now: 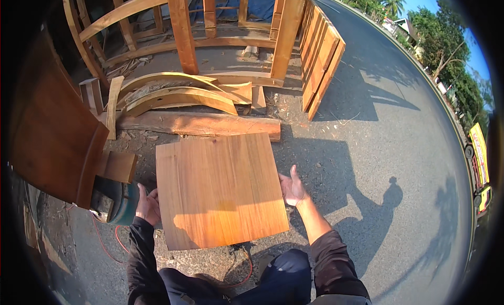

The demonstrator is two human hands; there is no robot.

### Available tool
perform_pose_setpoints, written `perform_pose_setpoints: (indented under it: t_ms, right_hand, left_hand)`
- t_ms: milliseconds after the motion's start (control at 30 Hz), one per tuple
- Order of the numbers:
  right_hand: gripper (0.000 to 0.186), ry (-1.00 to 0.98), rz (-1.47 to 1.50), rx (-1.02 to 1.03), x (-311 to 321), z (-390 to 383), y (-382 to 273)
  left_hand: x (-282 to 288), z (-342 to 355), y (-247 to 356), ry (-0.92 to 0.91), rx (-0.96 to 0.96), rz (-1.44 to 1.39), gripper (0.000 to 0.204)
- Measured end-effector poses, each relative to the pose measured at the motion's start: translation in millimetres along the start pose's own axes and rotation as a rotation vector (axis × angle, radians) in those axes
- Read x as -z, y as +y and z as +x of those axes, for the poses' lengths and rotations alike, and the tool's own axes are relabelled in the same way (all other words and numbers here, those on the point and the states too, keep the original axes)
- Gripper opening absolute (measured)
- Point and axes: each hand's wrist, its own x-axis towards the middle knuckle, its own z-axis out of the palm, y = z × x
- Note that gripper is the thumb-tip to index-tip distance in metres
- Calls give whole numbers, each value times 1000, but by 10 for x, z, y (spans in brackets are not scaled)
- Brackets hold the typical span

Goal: The person sands the surface and edges of a wooden board by hand with sandpaper, wipes it with a cloth, and applies a finish using a spray gun.

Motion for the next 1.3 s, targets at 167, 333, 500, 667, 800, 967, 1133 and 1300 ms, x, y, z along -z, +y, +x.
perform_pose_setpoints:
  t_ms: [167, 333, 500, 667, 800, 967, 1133, 1300]
  right_hand:
    - [109, 84, 64, -91, -1232, -983, -548]
    - [106, 143, 104, -72, -1846, -2539, -1299]
    - [102, 124, 119, -77, -2427, -3503, -1834]
    - [107, 215, -19, 47, -2771, -4327, -2337]
    - [111, 112, -213, 50, -3042, -4458, -2289]
    - [112, -96, -179, -82, -3701, -4567, -1826]
    - [113, -316, -304, -314, -4746, -4524, -1018]
    - [116, -593, -356, -578, -6004, -4392, 303]
  left_hand:
    - [-882, -1639, 633, 76, -33, 15, 92]
    - [-2265, -2624, 886, 116, 49, 78, 91]
    - [-2844, -3403, 1052, 84, 101, 146, 88]
    - [-3445, -3557, 903, -14, 214, 190, 85]
    - [-3197, -4321, 686, 20, 123, 100, 80]
    - [-2687, -5629, 181, 118, -69, 80, 76]
    - [-2088, -7685, -491, 392, -305, -128, 74]
    - [-1663, -9741, -1345, 705, -543, -312, 79]
